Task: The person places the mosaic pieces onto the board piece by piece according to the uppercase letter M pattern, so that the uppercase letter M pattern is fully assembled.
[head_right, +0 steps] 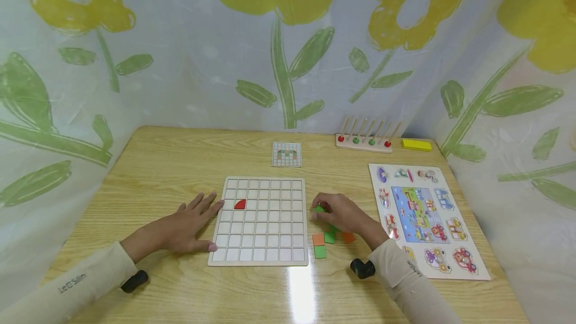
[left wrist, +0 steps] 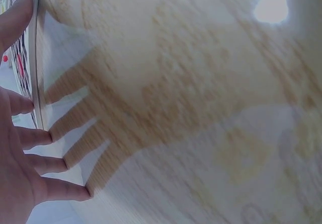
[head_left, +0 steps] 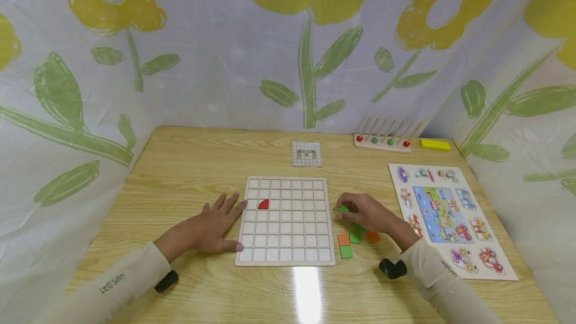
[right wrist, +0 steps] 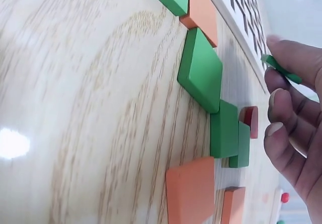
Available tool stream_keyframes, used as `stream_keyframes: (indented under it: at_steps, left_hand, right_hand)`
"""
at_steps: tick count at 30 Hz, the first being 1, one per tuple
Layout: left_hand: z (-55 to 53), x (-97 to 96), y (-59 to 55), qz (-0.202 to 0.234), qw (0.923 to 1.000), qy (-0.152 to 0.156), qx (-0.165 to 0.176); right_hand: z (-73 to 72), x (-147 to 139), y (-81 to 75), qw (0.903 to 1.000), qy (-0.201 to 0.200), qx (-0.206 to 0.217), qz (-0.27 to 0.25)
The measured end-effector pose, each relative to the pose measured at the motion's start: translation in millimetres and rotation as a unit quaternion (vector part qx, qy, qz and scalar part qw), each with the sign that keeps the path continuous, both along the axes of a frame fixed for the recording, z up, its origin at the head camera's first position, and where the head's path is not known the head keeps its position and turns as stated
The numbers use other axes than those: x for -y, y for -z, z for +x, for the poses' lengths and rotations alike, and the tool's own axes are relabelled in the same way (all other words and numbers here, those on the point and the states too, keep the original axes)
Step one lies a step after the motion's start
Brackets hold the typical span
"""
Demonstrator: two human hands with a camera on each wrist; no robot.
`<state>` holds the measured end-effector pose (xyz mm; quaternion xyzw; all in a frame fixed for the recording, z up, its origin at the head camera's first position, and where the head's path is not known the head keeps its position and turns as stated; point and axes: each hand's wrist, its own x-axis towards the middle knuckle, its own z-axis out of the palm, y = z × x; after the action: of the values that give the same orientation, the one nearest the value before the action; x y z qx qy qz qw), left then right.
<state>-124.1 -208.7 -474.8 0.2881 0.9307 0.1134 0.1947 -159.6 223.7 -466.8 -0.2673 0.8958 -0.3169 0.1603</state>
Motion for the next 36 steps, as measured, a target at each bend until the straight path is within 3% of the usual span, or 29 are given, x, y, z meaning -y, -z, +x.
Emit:
stream_keyframes:
  at_steps: [23,36]
  left_hand:
    - [-0.1,-0.8,1.0,0.008,0.9999,0.006,-0.011]
    - [1.8,0.6,0.5,0.012,0.9999,0.003,-0.008]
  right_hand:
    - [0.9,15.1,-4.8,0.9934,0.006,0.08,-0.082]
    - [2.3,28.1,-2.7,0.9909,-0.011,0.086,-0.104]
